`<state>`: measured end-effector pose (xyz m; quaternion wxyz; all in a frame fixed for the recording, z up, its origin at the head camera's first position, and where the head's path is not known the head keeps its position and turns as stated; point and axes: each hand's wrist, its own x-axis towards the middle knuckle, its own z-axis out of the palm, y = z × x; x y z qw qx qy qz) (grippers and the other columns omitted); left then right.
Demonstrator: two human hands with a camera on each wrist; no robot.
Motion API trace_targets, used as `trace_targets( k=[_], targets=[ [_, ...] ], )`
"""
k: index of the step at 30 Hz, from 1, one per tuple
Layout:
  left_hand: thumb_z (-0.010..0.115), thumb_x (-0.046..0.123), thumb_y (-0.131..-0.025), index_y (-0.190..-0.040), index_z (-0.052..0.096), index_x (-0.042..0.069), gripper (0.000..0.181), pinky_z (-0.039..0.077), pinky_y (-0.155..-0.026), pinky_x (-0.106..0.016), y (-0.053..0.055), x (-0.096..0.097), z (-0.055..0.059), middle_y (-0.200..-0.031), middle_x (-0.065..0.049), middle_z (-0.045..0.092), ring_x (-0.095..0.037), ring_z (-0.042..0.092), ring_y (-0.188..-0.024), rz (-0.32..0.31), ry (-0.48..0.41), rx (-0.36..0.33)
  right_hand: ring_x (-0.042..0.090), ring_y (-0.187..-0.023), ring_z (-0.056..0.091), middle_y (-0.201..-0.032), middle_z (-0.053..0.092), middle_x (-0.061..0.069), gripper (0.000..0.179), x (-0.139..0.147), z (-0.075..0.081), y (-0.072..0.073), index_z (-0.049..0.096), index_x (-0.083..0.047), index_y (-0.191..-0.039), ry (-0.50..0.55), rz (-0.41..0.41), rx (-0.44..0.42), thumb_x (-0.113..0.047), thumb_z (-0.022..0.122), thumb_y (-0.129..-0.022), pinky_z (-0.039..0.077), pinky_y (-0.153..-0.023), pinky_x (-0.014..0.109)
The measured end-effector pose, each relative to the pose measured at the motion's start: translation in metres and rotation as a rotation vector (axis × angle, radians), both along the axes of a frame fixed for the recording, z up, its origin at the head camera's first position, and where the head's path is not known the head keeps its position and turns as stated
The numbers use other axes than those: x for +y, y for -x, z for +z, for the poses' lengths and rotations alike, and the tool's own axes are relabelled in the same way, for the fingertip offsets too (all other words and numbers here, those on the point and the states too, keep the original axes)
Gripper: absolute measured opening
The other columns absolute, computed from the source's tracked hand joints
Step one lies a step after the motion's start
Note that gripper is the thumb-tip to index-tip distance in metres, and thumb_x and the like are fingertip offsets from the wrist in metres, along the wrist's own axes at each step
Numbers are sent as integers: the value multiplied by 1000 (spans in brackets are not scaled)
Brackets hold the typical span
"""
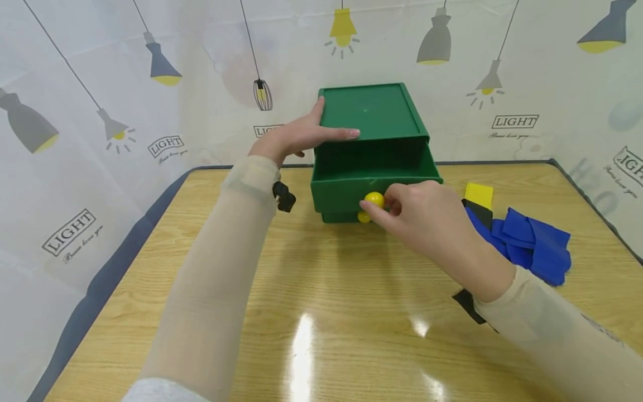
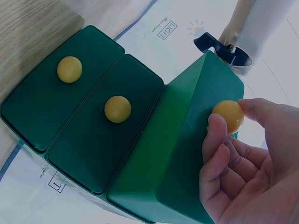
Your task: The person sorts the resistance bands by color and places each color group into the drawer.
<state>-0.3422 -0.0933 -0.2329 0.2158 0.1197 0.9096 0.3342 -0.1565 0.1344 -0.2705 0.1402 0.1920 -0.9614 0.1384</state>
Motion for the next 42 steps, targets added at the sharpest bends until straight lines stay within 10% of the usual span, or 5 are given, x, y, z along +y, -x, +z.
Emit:
trace_targets(
  k=[42],
  targets=[
    [65,79,-88,-163,-32,41,127,42,-123,-56,-1,1,0,-181,5,-17,-25,21,-166,-5,-11,12,12,-70,68,-79,77,-3,35,44,16,-23,82,-15,-97,101,12,39,-48,71,-102,56,-66,37]
  ],
)
